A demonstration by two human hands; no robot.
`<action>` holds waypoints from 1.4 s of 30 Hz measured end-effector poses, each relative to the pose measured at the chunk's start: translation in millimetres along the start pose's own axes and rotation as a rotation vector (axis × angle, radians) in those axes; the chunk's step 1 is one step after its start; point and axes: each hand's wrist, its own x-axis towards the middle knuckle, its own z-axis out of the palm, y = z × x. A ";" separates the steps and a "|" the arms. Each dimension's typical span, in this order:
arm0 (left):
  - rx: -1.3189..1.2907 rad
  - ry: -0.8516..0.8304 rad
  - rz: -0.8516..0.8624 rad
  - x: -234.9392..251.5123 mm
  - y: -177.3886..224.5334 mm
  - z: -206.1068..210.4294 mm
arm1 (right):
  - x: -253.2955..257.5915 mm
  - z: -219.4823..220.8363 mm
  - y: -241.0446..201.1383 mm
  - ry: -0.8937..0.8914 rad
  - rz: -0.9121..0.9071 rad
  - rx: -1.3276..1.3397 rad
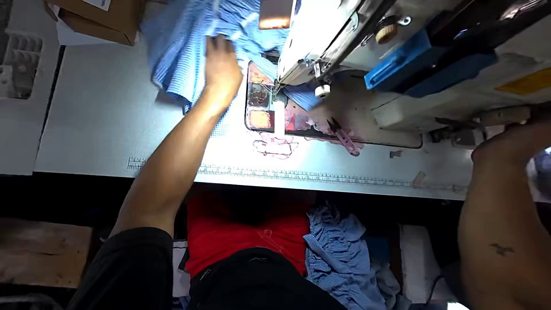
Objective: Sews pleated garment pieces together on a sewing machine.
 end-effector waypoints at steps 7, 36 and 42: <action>0.226 0.132 -0.201 -107.7 -52.6 -27.2 | -116.5 1.3 30.1 -0.344 -0.329 -0.264; -0.242 0.377 0.491 -164.5 -99.3 -5.2 | -258.9 131.2 -32.7 -0.849 -0.912 -0.316; -0.450 -0.271 0.759 -292.4 -62.9 -37.5 | -172.8 72.3 32.4 -0.581 -0.596 -0.686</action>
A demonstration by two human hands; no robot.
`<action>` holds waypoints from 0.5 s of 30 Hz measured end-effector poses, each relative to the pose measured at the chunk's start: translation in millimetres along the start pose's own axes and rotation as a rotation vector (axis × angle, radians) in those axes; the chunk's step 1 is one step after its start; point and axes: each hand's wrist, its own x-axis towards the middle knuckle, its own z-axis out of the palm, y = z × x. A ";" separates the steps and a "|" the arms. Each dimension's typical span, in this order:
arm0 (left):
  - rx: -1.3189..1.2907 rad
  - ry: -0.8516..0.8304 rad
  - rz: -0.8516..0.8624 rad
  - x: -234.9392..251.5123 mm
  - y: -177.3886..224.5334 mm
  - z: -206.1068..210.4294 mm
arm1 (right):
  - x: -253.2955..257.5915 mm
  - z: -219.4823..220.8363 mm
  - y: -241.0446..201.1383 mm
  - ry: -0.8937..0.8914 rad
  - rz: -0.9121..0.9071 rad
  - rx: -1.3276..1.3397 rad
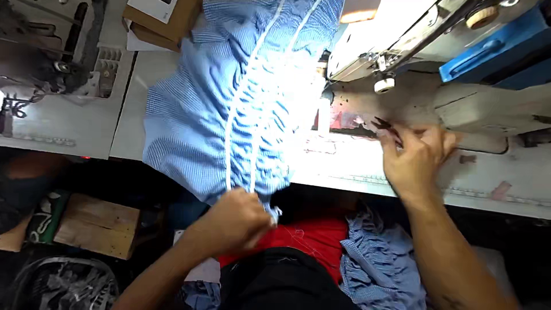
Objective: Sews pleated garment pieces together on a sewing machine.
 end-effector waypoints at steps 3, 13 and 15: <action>-0.169 -0.218 0.106 -9.6 39.3 -22.1 | -3.1 -12.8 -39.4 0.006 -0.044 0.014; 0.478 0.331 -0.526 72.2 -86.3 -68.8 | -23.4 31.1 -181.8 -0.280 -0.628 0.344; 0.614 0.398 -0.567 67.3 -79.0 -66.0 | -62.6 12.0 -172.7 -0.496 -0.763 0.383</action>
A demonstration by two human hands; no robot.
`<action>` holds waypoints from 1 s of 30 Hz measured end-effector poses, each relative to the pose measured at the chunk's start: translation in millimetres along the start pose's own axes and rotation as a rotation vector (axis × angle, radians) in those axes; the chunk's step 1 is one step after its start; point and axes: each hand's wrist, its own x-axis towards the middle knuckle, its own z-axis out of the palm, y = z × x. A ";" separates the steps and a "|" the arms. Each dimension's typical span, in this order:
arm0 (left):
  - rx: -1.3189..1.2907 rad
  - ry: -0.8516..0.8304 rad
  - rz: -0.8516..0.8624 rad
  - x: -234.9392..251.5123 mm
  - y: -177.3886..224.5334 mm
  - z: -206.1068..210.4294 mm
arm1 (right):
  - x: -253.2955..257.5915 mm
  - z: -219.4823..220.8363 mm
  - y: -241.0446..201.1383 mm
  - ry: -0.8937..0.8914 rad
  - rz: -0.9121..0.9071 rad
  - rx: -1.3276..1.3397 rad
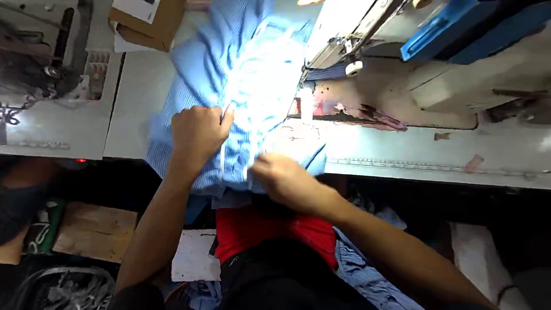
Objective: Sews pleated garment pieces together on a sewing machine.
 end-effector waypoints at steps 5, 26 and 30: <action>-0.075 -0.156 0.087 -24.1 33.8 27.7 | -75.9 -38.1 -30.5 -0.733 0.066 0.147; 0.237 -0.290 -0.004 -8.8 95.2 -5.3 | -28.5 -28.6 81.3 0.439 0.591 -0.214; 0.112 -0.222 0.086 1.0 95.2 -14.3 | -7.6 -32.2 96.9 0.463 0.639 -0.209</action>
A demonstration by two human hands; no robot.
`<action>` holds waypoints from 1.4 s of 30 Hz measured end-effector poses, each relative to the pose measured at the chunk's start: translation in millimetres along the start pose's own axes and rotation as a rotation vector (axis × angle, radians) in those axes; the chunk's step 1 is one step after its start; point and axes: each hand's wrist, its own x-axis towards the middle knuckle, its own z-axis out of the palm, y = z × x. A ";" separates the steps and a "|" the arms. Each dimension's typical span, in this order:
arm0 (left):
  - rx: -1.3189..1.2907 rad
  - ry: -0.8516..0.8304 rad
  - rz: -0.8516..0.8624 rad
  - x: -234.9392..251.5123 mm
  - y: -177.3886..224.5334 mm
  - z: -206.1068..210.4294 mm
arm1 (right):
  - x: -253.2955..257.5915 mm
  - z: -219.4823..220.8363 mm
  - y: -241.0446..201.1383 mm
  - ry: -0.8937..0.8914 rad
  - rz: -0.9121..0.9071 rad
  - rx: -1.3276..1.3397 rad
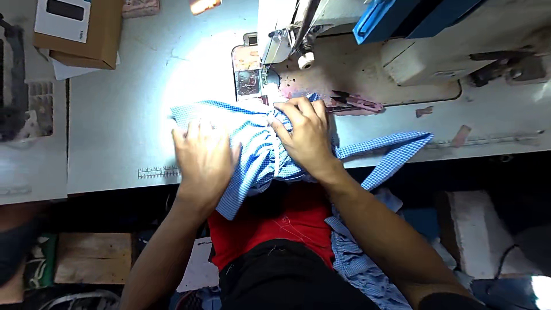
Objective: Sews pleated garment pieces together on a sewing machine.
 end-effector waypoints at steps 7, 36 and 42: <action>-0.767 0.049 0.316 98.6 -3.8 78.0 | 12.8 3.7 -0.4 0.107 0.058 0.104; -0.614 0.206 0.102 89.5 5.8 83.1 | -5.0 3.5 -5.7 0.050 -0.192 -0.029; -0.568 0.237 0.069 100.5 9.0 83.0 | 15.3 11.5 3.7 0.067 -0.219 -0.140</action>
